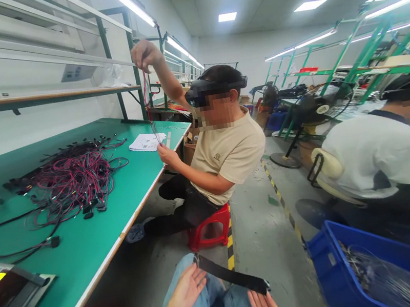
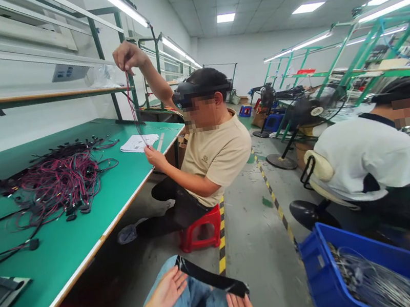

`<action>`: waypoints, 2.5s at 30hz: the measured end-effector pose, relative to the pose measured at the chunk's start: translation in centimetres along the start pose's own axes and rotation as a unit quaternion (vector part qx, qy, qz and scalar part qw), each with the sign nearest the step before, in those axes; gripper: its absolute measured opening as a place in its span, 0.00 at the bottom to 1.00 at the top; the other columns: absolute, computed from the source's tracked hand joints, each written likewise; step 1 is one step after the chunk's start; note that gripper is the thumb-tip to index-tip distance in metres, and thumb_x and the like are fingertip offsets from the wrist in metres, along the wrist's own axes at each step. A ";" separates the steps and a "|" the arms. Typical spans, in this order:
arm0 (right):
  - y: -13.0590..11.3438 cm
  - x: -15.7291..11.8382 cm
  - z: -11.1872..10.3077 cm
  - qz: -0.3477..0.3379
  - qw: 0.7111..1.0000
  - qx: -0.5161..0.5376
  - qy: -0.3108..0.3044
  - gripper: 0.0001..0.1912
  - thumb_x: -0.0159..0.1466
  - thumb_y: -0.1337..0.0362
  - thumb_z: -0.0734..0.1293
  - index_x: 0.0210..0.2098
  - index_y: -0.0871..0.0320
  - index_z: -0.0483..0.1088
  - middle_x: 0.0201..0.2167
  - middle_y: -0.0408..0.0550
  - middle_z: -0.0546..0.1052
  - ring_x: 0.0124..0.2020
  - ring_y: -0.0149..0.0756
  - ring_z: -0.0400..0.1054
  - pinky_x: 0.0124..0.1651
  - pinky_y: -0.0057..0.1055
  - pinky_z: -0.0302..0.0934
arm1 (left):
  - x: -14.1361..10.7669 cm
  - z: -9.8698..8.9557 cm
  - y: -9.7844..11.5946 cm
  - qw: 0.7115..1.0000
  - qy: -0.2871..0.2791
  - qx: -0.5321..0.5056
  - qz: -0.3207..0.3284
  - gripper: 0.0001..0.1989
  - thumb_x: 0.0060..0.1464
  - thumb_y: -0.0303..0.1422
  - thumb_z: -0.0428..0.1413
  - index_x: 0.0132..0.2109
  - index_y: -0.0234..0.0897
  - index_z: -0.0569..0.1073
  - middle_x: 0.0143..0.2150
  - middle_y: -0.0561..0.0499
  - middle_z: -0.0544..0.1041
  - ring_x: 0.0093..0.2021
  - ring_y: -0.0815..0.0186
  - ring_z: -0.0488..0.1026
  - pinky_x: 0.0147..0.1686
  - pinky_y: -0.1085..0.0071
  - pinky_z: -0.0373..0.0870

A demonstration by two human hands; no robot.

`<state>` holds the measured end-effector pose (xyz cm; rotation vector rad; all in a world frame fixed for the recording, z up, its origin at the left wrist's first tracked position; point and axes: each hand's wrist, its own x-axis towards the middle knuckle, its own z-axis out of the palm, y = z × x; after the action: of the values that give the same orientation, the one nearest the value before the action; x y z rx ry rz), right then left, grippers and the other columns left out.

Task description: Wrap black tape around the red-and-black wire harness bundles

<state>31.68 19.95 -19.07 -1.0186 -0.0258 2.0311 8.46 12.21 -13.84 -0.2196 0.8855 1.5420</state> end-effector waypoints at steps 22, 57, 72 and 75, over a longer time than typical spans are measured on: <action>0.1 -0.3 0.1 -0.018 1.000 0.003 -0.006 0.07 0.47 0.64 0.68 0.26 0.58 0.73 0.31 0.46 0.77 0.40 0.33 0.69 0.56 0.38 0.56 | 0.1 0.0 0.0 1.000 0.006 0.003 -0.009 0.05 0.49 0.28 0.54 0.34 0.36 0.64 0.33 0.50 0.74 0.35 0.67 0.73 0.37 0.71 0.66; 0.2 -1.2 0.8 -0.041 0.999 -0.024 -0.020 0.09 0.46 0.62 0.68 0.27 0.59 0.72 0.33 0.48 0.76 0.45 0.36 0.67 0.58 0.41 0.54 | -0.6 0.5 0.3 1.000 -0.015 0.004 -0.009 0.04 0.48 0.28 0.54 0.32 0.35 0.65 0.31 0.49 0.75 0.34 0.67 0.74 0.36 0.72 0.66; 0.2 -0.9 0.5 -0.039 0.999 -0.016 -0.013 0.10 0.44 0.63 0.69 0.27 0.59 0.72 0.34 0.48 0.76 0.44 0.36 0.67 0.58 0.41 0.53 | -0.7 0.4 0.3 1.000 0.001 -0.005 0.001 0.04 0.47 0.26 0.55 0.30 0.35 0.65 0.29 0.49 0.75 0.34 0.65 0.74 0.39 0.70 0.67; 0.2 -1.0 0.6 -0.047 0.999 -0.019 -0.011 0.10 0.44 0.63 0.69 0.27 0.59 0.72 0.33 0.48 0.76 0.44 0.37 0.67 0.58 0.43 0.53 | -0.6 0.4 0.2 1.000 0.001 -0.006 0.000 0.04 0.47 0.27 0.55 0.31 0.35 0.65 0.30 0.49 0.75 0.36 0.65 0.74 0.40 0.70 0.66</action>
<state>31.48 19.30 -18.10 -1.0018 -0.1223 1.9634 8.49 12.00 -13.12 -0.2297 0.8780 1.5487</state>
